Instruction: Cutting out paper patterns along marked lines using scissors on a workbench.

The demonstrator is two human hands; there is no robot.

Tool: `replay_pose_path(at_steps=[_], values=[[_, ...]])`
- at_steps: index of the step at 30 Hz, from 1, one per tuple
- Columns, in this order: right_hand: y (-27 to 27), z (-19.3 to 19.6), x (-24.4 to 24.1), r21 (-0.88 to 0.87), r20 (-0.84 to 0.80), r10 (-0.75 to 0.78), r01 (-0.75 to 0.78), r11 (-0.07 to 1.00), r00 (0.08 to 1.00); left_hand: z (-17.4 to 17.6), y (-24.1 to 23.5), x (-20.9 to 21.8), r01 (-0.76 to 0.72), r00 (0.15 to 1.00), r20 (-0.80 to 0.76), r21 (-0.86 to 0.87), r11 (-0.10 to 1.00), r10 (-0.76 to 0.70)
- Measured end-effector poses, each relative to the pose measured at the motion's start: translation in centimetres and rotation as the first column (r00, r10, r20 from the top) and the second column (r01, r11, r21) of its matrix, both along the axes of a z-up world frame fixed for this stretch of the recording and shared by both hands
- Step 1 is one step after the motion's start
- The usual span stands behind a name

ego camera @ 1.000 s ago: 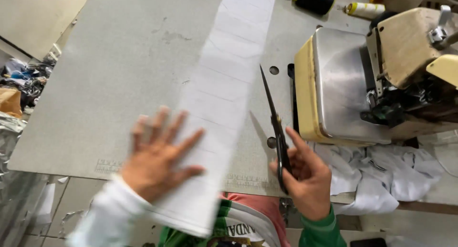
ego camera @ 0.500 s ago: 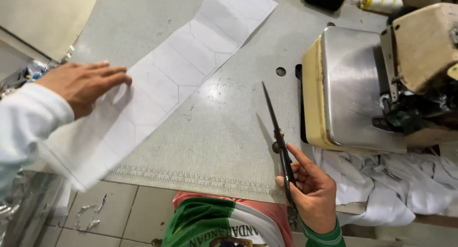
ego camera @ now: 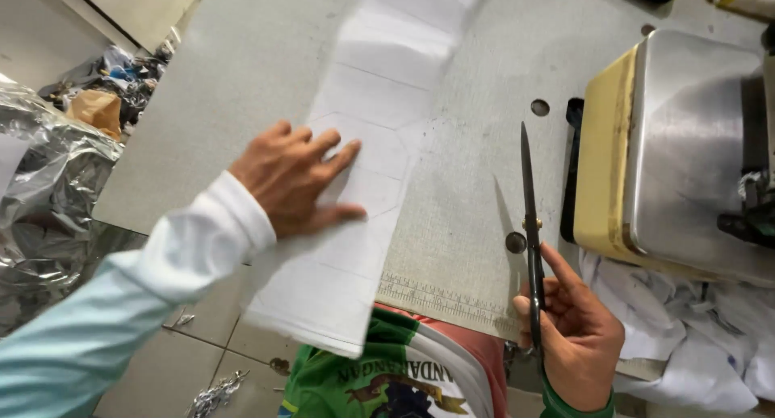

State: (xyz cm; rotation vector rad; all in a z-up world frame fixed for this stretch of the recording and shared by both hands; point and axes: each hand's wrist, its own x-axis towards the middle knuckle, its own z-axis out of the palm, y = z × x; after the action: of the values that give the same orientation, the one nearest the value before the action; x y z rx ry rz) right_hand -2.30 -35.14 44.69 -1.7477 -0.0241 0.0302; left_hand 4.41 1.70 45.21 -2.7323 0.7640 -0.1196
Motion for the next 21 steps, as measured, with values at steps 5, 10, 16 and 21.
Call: replay_pose_path(at_steps=[5, 10, 16, 21], values=[[-0.1, -0.2, 0.1, 0.021, 0.043, 0.030, -0.031, 0.999, 0.999, -2.2, -2.9, -3.0, -0.157, 0.953, 0.243, -0.111, 0.981, 0.180], [0.2, 0.3, -0.2, -0.003, 0.018, -0.027, 0.027, 1.000, 0.999, -1.7, -3.7, -0.9, -0.409, 0.886, 0.179, -0.133, 0.903, 0.428], [-0.4, -0.3, 0.2, 0.050, 0.052, -0.017, 0.015, 0.999, 0.998, -2.4, -2.4, 0.6, -0.266, 0.921, 0.139, -0.457, 0.849, 0.363], [-0.6, -0.5, 0.5, 0.065, 0.068, 0.035, -0.039, 0.997, 0.997, -1.9, -4.8, -2.2, 0.023, 0.999, 0.046, -0.662, 0.749, 0.010]])
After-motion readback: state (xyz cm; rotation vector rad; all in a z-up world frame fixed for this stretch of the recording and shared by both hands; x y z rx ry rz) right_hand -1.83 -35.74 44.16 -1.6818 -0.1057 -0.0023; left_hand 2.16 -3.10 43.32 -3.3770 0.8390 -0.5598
